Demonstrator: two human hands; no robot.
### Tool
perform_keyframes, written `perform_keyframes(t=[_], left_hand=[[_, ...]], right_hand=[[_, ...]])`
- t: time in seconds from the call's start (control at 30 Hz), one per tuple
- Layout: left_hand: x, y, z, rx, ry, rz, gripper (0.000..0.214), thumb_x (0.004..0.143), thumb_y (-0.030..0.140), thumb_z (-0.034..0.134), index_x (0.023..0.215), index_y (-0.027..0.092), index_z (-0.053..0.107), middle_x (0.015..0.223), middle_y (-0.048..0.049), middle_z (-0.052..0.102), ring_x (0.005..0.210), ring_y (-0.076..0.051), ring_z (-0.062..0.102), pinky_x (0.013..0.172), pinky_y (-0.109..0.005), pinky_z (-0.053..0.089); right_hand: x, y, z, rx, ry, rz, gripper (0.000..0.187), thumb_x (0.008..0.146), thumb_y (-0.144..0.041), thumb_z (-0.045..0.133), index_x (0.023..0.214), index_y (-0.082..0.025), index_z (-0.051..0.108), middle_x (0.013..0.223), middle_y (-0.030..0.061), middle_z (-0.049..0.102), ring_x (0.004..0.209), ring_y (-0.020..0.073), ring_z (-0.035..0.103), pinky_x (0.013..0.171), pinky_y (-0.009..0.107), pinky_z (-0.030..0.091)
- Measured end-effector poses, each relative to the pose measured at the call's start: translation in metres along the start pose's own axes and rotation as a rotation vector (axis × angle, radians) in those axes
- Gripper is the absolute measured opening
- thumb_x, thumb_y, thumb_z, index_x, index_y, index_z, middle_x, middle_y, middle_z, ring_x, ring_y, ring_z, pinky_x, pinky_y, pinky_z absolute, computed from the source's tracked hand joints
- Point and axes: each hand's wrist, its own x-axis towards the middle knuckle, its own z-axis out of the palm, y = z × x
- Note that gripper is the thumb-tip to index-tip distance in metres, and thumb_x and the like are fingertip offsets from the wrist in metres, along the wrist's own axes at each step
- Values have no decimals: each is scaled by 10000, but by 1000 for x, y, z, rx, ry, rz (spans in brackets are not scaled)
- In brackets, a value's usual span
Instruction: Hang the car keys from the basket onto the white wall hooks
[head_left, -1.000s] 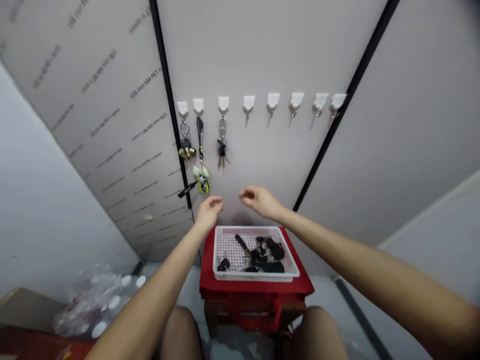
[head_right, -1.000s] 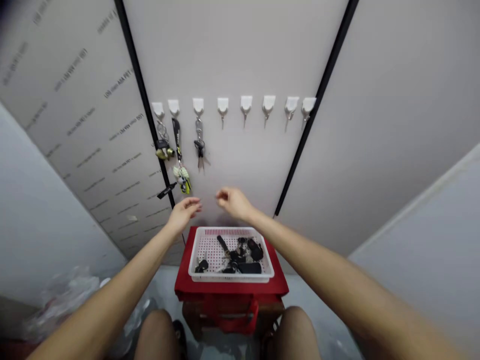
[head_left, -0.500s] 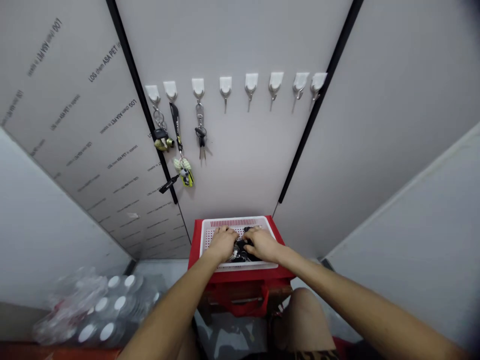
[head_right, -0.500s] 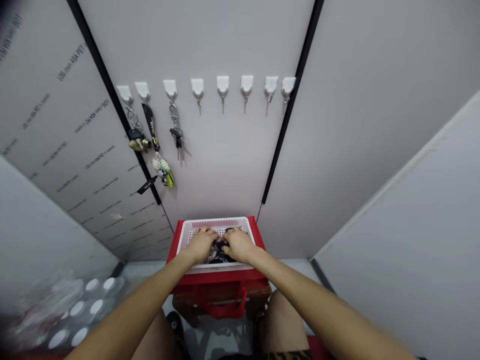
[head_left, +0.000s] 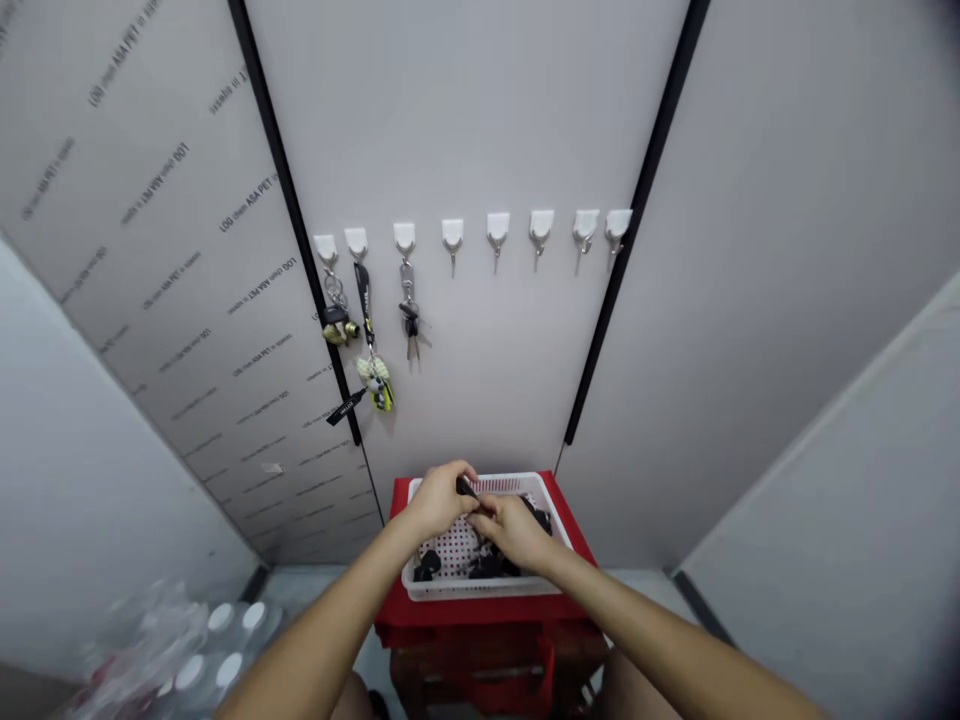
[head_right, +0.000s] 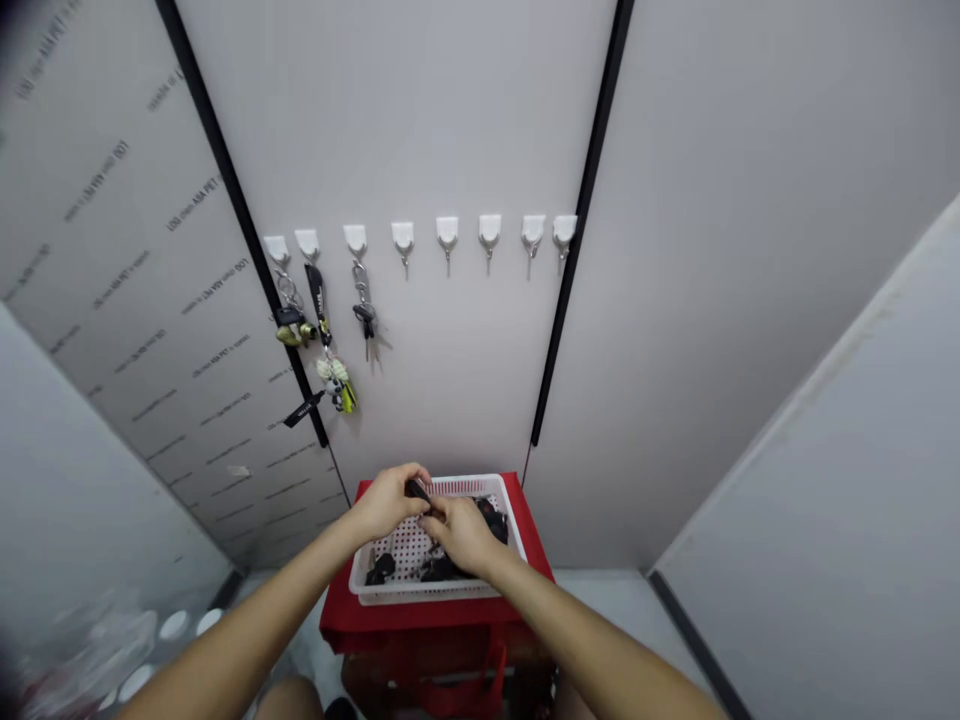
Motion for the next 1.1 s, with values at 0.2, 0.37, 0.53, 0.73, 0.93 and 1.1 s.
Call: perform_keyframes(t=[0.2,0.37,0.53,0.73,0.93,1.1], left_hand=[[8,27,-15,-592,151,-99,257,498,139,547,720,154,420,446,81,424,421,-50,394,452,-174,299],[14,56,-38,-751,365,-84,254,561,262,529,762,151,422,533,37,504,521,-76,480,535,-201,349],[11,67,-54,-705,330,-89,233,619,311,477,774,137,486,711,-36,570,690,-115,520,661,-245,357],[29,83,-62,-796,296,84,267,558,156,549,820,138,498,793,-44,582,767,-113,514,752,-253,346],[55,99,-70,-804,423,86,219,577,69,508,787,127,524,834,-47,586,773,-103,518,785,-256,338],[61,97,-62,-785,434,42,192,581,29,480,754,99,530,787,-63,591,704,-99,526,750,-250,361]], right_hand=[[10,-33,-18,413,122,-32,215,714,-314,342,620,-152,446,525,-34,405,496,70,383,489,191,326],[36,-69,-44,622,192,-47,279,668,-413,384,637,-144,450,516,-37,416,456,57,388,470,202,339],[72,-109,-78,758,350,-60,318,609,-434,445,699,-131,483,518,-38,452,411,47,404,431,196,324],[109,-149,-116,767,418,-81,212,669,-336,409,697,-139,481,499,-48,453,357,25,382,370,163,275],[128,-165,-135,709,435,-1,163,708,-278,373,657,-145,453,485,-45,447,342,22,373,342,147,267],[135,-157,-135,686,396,65,194,715,-282,363,592,-147,427,451,-48,437,320,21,355,331,144,265]])
